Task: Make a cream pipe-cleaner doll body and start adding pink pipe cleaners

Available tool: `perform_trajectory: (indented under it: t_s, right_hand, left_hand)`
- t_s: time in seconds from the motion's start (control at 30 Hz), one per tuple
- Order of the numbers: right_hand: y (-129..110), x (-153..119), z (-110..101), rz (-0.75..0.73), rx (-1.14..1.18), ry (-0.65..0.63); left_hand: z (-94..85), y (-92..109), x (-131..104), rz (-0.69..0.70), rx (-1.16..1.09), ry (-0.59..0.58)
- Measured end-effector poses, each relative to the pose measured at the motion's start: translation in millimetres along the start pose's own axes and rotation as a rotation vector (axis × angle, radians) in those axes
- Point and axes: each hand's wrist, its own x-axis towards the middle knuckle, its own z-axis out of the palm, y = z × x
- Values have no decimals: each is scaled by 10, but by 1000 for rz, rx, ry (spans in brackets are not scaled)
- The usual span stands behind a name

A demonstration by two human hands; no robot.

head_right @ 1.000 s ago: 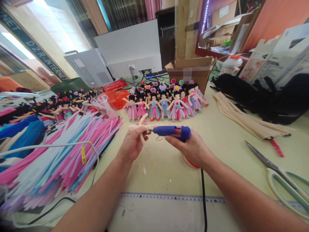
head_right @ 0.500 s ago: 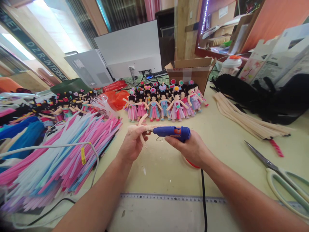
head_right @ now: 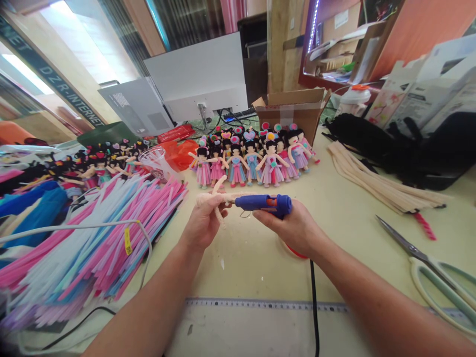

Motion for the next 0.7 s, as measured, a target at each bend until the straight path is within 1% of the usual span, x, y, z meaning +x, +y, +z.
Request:
perform_trajectory:
  t_s: [0.27, 0.37, 0.47, 0.57, 0.7]
  right_hand:
    - [-20, 6, -28, -33, -29, -5]
    - [-24, 6, -34, -53, -36, -24]
    - [-18, 6, -58, -45, -32, -7]
    - [31, 33, -164, -2, -34, 63]
    - [146, 136, -437, 120, -122, 256]
  left_hand:
    - [-2, -7, 12, 14, -13, -8]
    - [-13, -8, 18, 6, -2, -2]
    - [-27, -4, 29, 10, -14, 16]
    - [-36, 0, 46, 17, -19, 17]
    - [-45, 3, 70, -8, -41, 46]
